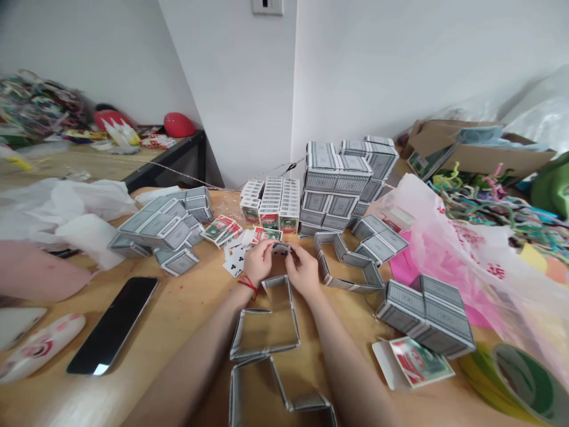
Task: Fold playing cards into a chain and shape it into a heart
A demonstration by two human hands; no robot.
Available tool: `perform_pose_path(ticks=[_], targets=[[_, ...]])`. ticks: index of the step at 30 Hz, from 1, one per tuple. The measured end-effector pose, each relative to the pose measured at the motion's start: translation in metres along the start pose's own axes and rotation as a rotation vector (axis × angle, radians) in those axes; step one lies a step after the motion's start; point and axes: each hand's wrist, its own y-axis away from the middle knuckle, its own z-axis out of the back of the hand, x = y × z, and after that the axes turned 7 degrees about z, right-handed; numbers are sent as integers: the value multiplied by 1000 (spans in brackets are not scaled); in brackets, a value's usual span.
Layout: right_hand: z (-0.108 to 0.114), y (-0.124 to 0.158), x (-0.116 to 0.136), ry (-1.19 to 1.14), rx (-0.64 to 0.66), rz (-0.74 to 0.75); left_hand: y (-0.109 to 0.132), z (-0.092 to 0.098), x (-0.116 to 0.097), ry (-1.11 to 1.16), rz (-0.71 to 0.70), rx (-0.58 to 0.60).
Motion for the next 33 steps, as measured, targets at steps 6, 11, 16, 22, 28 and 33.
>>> perform_pose_path(ticks=[6, 11, 16, 22, 28, 33], targets=[[-4, -3, -7, -141, -82, -128, -2, 1, 0, 63, -43, 33], [-3, -4, -7, -111, -138, -128, -2, 0, 0, 79, -67, 58], [-3, -3, -4, -126, -102, -131, -1, -1, -2, 74, -17, 14], [-5, -3, -3, -213, -38, -149, -2, 1, -3, 65, 48, -1], [-4, -3, -2, -207, -13, -152, -4, 4, -1, 45, -97, 66], [-4, -5, -3, -221, -45, -159, -4, 2, 1, 56, -153, 98]])
